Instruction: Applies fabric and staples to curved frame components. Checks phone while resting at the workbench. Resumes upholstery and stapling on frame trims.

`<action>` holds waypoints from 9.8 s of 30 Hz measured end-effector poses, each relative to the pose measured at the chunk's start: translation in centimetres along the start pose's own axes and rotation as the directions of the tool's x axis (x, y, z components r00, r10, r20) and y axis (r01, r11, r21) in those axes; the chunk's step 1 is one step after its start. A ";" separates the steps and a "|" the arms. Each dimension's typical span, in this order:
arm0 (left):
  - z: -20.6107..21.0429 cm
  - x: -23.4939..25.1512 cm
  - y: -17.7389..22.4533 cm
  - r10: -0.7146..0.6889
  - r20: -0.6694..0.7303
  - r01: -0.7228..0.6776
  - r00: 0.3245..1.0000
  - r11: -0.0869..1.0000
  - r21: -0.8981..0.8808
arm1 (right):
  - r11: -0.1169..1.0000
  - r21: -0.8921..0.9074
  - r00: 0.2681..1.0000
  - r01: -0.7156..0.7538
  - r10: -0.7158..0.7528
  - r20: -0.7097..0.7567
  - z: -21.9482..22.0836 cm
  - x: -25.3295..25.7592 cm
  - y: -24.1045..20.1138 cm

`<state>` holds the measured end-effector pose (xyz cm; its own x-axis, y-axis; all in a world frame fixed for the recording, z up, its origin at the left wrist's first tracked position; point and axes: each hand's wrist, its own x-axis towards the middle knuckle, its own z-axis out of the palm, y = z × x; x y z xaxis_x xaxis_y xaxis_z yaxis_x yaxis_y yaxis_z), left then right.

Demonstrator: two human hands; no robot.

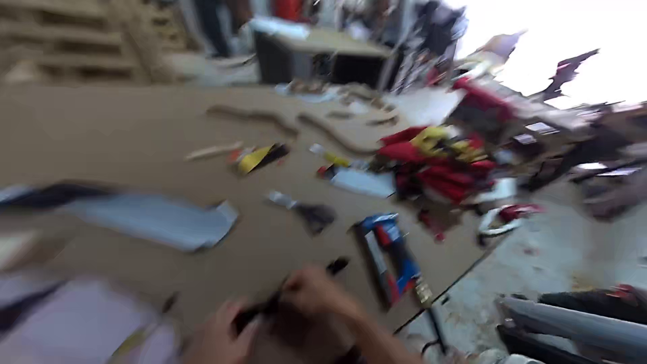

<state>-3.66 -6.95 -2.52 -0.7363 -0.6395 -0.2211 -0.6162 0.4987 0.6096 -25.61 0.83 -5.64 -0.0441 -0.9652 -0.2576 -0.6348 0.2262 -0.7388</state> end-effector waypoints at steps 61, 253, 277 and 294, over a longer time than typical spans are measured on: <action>6.0 1.2 -2.2 0.528 -0.208 -0.350 0.823 0.760 0.547 | 0.928 -0.174 0.844 0.329 -0.372 -0.385 5.8 -0.8 3.0; 11.4 -6.1 -1.2 0.354 -0.447 -0.224 0.821 0.921 0.318 | 0.815 -0.454 0.844 -0.360 0.077 -0.531 -6.6 -9.3 5.7; 11.0 -7.1 -1.1 -0.197 -0.668 0.211 0.718 0.976 -0.060 | 0.742 -0.571 0.908 -0.351 0.122 -0.400 -10.3 -10.0 5.1; 7.2 -4.1 -2.2 -0.193 -0.330 0.190 0.924 0.981 -0.041 | 0.721 -0.526 0.889 -0.451 0.315 -0.332 -9.3 9.1 3.4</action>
<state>-1.30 -1.17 -8.46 -0.4695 -0.8801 -0.0706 -0.7330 0.3440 0.5868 -35.36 -8.42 -4.68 -0.4950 -0.8305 -0.2554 -0.8433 0.5300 -0.0890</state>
